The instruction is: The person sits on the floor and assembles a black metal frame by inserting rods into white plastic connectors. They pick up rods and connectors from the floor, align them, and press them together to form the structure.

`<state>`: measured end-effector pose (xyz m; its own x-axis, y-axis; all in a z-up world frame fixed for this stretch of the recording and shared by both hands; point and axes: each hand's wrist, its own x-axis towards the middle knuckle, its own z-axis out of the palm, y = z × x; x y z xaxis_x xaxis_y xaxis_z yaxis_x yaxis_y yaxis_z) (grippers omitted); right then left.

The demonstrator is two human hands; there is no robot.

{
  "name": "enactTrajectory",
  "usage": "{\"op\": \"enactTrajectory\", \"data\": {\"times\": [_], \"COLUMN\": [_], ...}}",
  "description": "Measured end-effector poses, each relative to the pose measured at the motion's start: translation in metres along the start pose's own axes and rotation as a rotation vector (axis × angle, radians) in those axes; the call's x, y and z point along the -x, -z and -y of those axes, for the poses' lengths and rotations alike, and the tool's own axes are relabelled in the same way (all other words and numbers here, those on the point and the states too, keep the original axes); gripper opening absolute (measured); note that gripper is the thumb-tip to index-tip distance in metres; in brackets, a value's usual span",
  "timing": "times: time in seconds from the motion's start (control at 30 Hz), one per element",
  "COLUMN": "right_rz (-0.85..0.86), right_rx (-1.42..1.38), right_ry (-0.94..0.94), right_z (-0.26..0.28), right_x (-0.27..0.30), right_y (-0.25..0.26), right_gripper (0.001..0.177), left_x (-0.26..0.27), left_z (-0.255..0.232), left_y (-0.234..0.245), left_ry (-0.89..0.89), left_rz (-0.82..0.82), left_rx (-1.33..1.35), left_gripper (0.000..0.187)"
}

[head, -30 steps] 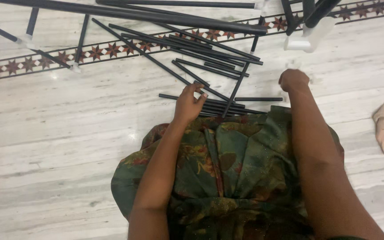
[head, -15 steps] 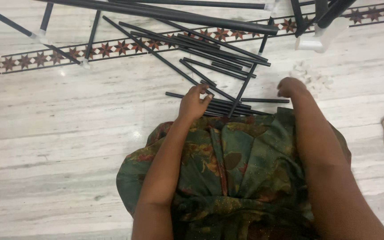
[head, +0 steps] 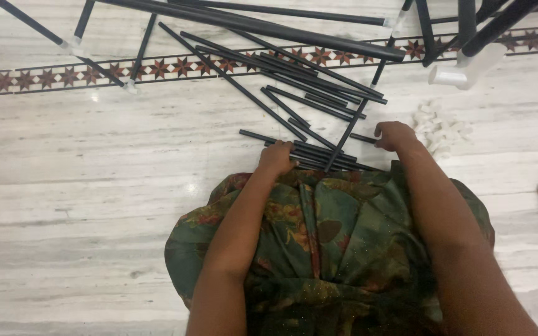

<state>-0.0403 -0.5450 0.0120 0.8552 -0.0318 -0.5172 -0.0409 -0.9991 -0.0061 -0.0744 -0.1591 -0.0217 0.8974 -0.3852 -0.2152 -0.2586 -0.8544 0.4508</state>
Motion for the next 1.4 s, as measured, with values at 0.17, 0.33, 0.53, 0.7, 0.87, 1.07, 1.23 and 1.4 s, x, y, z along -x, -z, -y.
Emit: {"op": "enactTrajectory", "data": {"times": [0.17, 0.33, 0.53, 0.7, 0.87, 1.07, 1.23, 1.4], "right_rz": [-0.438, -0.784, -0.485, -0.562, -1.152, -0.998, -0.847, -0.729], "right_rx": [-0.462, -0.445, -0.476, -0.521, -1.131, -1.455, -1.4, -1.279], "right_ry": [-0.097, 0.171, 0.178, 0.074, 0.354, 0.549, 0.588, 0.439], "right_z": [0.013, 0.017, 0.039, 0.068, 0.065, 0.063, 0.072, 0.077], "right_x": [0.002, -0.025, -0.029, -0.008, 0.002, 0.045, 0.045, 0.042], "right_y": [0.016, 0.01, 0.006, 0.022, 0.072, 0.109, 0.118, 0.101], "right_gripper": [0.038, 0.063, 0.064, 0.041, 0.052, 0.064, 0.068, 0.061], "left_x": [-0.004, 0.008, 0.009, -0.005, -0.007, -0.012, -0.006, 0.003], "left_z": [-0.027, -0.078, -0.08, -0.032, -0.009, 0.007, 0.022, 0.029], "left_y": [0.003, -0.008, -0.021, -0.002, 0.008, 0.01, 0.016, 0.043], "left_ry": [-0.047, -0.045, -0.076, 0.109, 0.152, 0.182, 0.238, 0.452], "left_rz": [-0.049, 0.137, 0.157, 0.102, 0.107, 0.094, 0.071, 0.23], "left_rx": [0.223, 0.538, 0.383, 0.137, 0.022, -0.083, -0.19, -0.315], "left_gripper": [0.059, 0.087, 0.067, 0.055, 0.047, 0.038, 0.023, 0.012]}}
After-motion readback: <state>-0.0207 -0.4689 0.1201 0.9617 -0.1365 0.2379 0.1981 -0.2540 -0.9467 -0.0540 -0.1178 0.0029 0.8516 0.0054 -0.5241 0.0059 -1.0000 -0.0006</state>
